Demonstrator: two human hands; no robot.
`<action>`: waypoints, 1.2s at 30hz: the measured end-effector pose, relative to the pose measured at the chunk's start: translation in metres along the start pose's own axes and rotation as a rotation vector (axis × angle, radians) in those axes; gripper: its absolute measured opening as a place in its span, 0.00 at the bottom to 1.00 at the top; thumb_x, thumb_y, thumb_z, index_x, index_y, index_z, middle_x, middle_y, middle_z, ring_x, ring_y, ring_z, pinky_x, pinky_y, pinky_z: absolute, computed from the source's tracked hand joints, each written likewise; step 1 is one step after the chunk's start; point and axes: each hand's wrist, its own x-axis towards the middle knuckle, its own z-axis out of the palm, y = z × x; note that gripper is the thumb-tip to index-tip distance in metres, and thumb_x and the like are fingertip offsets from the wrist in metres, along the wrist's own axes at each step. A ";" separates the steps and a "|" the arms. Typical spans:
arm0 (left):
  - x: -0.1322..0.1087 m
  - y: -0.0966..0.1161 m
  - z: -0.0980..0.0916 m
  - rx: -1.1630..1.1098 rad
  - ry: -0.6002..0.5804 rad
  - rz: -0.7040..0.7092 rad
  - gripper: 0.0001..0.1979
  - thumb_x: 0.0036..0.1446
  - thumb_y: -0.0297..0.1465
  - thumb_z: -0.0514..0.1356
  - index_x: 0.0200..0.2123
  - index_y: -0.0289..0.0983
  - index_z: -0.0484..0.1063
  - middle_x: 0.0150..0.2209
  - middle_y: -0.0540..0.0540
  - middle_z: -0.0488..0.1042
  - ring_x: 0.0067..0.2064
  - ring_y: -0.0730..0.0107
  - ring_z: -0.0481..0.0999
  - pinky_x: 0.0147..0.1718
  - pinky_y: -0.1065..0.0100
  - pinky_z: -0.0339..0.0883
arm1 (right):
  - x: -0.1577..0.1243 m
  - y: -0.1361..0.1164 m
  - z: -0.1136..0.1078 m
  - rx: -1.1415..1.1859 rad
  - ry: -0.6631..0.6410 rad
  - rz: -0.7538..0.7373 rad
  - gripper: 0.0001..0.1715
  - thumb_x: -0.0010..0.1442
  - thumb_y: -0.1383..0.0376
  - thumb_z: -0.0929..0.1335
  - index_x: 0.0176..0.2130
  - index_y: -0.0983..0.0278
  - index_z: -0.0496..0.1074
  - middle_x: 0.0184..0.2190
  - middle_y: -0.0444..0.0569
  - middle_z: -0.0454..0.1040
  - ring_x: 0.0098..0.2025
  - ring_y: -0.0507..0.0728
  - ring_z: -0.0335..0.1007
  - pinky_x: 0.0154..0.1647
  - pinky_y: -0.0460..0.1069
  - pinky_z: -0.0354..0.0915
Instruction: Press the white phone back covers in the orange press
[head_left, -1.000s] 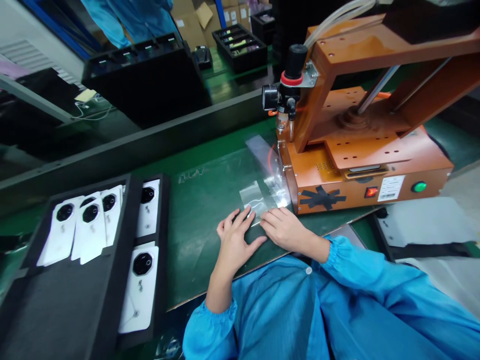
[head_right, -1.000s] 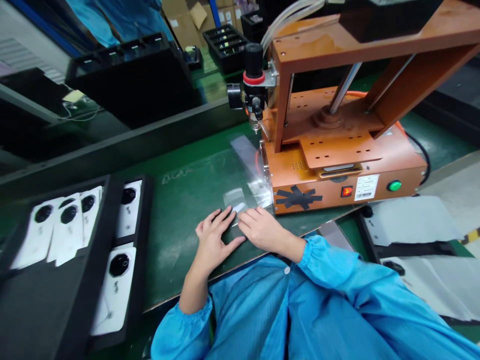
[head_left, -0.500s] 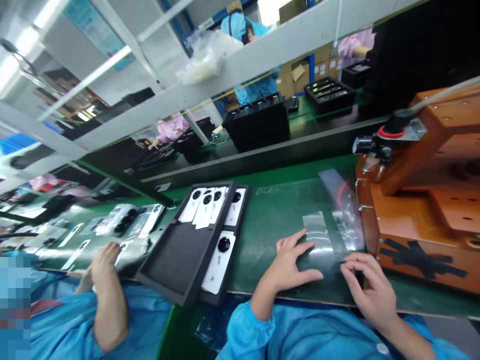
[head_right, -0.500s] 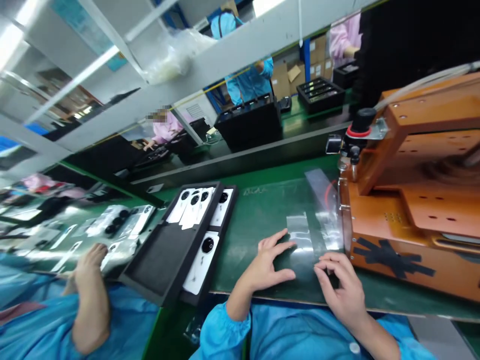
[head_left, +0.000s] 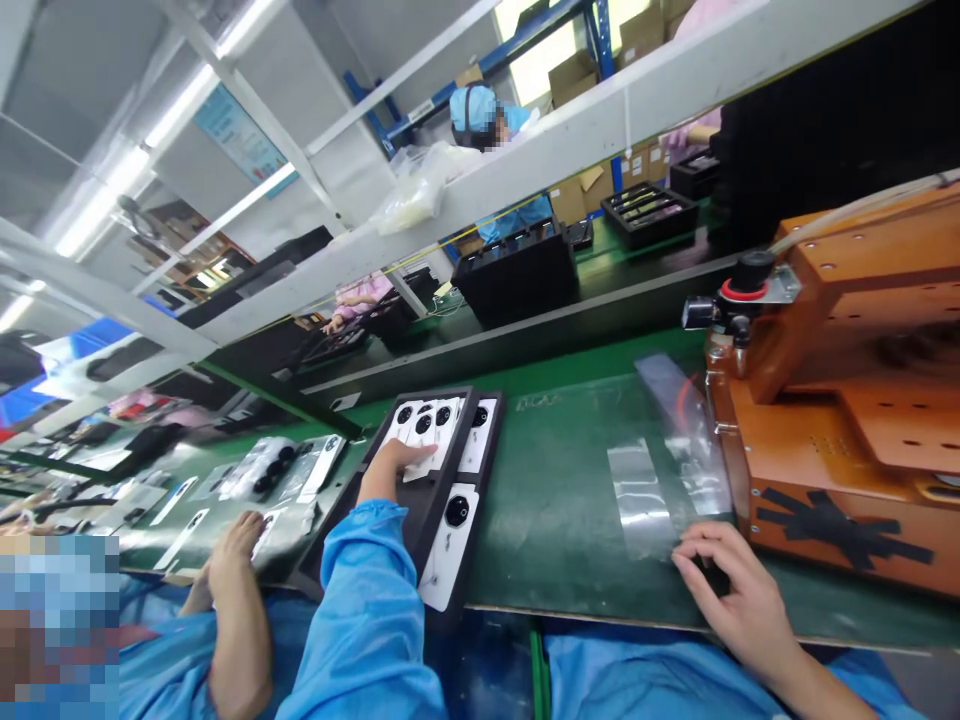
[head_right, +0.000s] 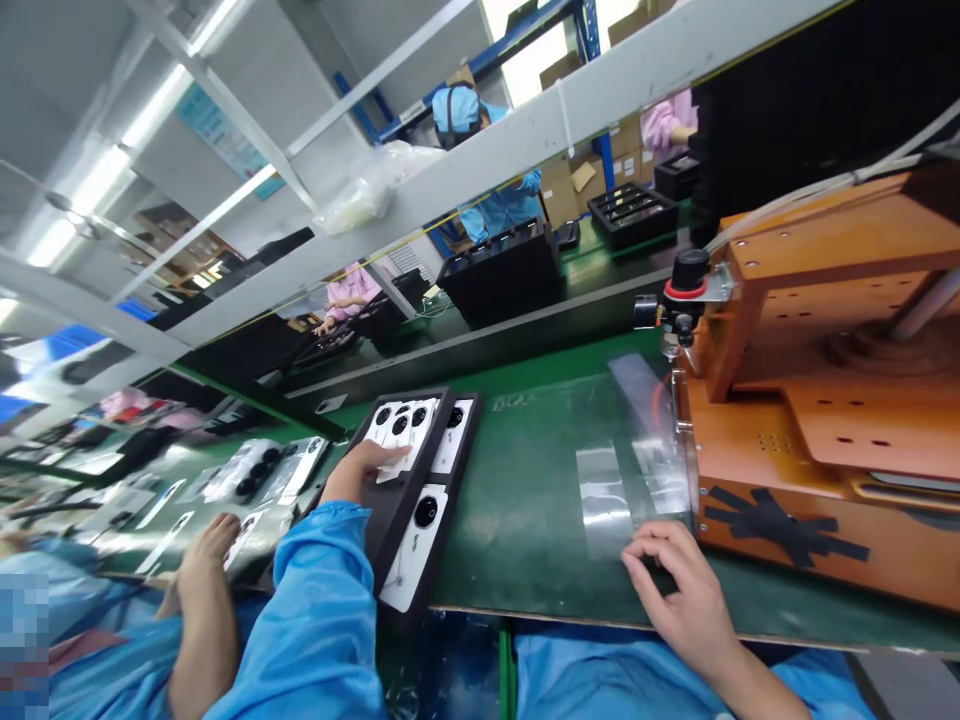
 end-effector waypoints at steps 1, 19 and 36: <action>0.000 -0.002 0.001 0.008 0.013 -0.013 0.19 0.65 0.39 0.62 0.54 0.35 0.72 0.52 0.42 0.74 0.49 0.61 0.77 0.47 0.55 0.76 | 0.001 -0.001 0.000 0.000 0.004 0.003 0.03 0.62 0.65 0.71 0.39 0.57 0.75 0.39 0.51 0.73 0.39 0.60 0.74 0.35 0.53 0.72; -0.231 0.034 0.165 -0.684 -0.284 0.376 0.20 0.62 0.43 0.55 0.46 0.36 0.78 0.36 0.44 0.79 0.29 0.70 0.73 0.25 0.71 0.64 | 0.004 -0.032 0.000 0.173 0.054 0.275 0.05 0.66 0.66 0.68 0.36 0.61 0.73 0.38 0.50 0.71 0.40 0.56 0.71 0.40 0.52 0.68; -0.268 0.014 0.182 -0.070 -0.168 1.130 0.29 0.56 0.49 0.67 0.58 0.45 0.72 0.64 0.39 0.71 0.64 0.40 0.66 0.57 0.44 0.56 | 0.071 -0.019 0.029 0.056 -0.087 0.428 0.07 0.64 0.65 0.69 0.33 0.63 0.74 0.41 0.49 0.73 0.46 0.57 0.70 0.47 0.52 0.65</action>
